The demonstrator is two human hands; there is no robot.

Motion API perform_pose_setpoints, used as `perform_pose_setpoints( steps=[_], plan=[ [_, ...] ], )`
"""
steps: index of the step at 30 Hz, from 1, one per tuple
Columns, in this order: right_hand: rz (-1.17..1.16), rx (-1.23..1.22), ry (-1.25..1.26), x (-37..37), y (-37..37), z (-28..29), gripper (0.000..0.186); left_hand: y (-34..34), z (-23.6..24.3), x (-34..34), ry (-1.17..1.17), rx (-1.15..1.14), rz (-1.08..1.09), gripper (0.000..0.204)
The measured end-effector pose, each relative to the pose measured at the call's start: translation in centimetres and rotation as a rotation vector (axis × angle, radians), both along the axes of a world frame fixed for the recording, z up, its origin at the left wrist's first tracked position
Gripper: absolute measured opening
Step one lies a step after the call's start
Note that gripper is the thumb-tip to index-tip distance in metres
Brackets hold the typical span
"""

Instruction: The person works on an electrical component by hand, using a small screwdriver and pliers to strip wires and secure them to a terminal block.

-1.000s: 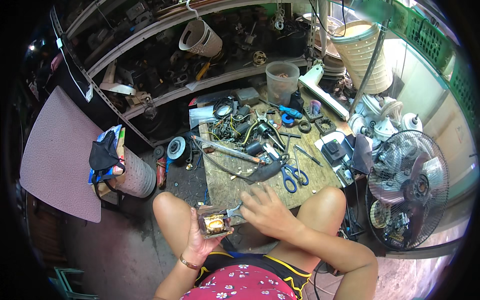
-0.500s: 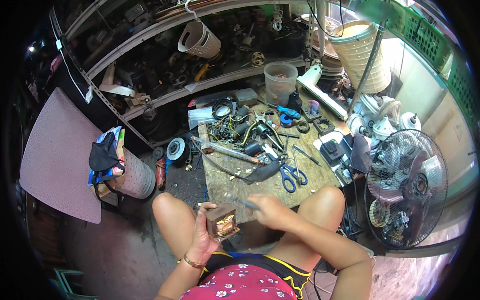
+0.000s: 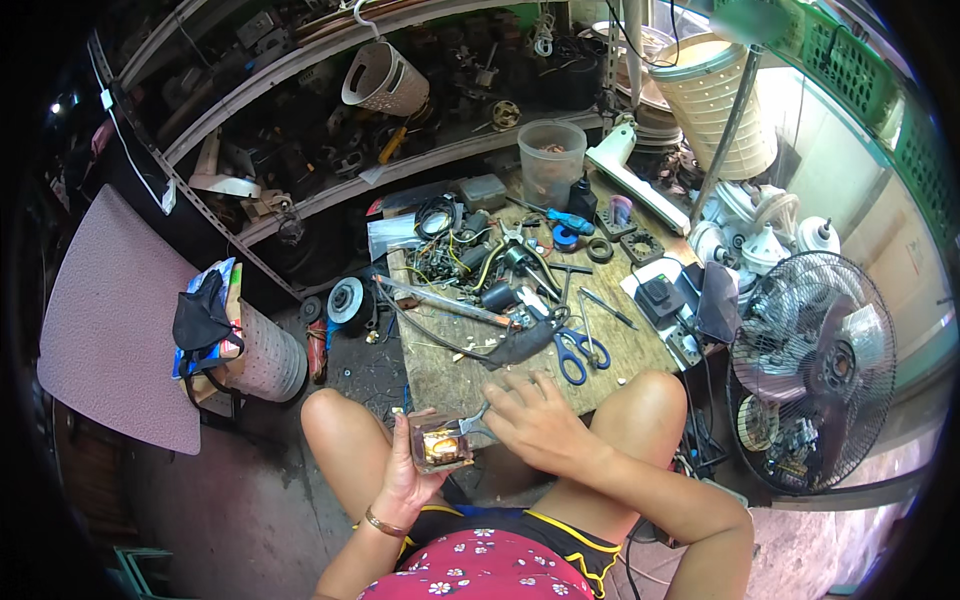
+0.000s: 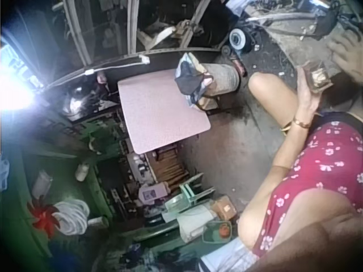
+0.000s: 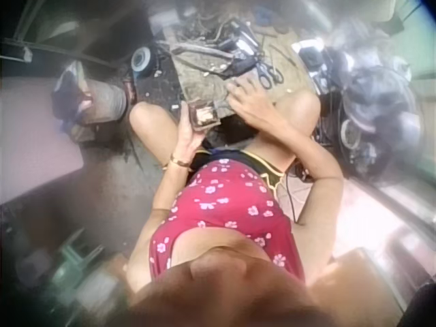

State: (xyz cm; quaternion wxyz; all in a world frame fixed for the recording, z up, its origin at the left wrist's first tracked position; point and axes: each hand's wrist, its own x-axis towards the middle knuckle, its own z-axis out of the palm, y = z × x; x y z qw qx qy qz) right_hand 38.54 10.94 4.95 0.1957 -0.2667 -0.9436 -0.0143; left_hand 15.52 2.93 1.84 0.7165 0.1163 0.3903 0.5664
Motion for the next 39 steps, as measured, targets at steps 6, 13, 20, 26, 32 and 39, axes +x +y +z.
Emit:
perform_pose_setpoints(
  steps=[6,13,20,26,32,39],
  plan=[
    [-0.009,-0.091,-0.015,-0.3,-0.7,-0.2,0.017,0.1,0.6,0.3,0.145,0.101,0.036,0.059],
    [-0.136,-0.849,0.168,-1.5,-0.4,-3.0,0.029,-0.7,0.3,1.0,0.178,0.159,0.051,0.055],
    [-0.245,-0.329,0.254,0.7,0.3,-1.2,0.04,-0.5,0.9,0.3,0.133,0.085,0.052,0.056],
    [-0.075,-0.132,0.071,-0.4,-2.0,1.0,0.029,-0.2,1.2,0.2,0.146,0.071,0.147,0.054],
    [-0.044,-0.028,-0.005,-1.2,-1.9,1.0,0.026,-0.4,0.9,0.4,0.186,0.091,0.149,0.049],
    [-0.036,-0.36,-0.068,-1.6,-1.7,1.2,0.016,-0.4,-0.2,0.3,0.269,0.118,0.152,0.046]
  ],
)
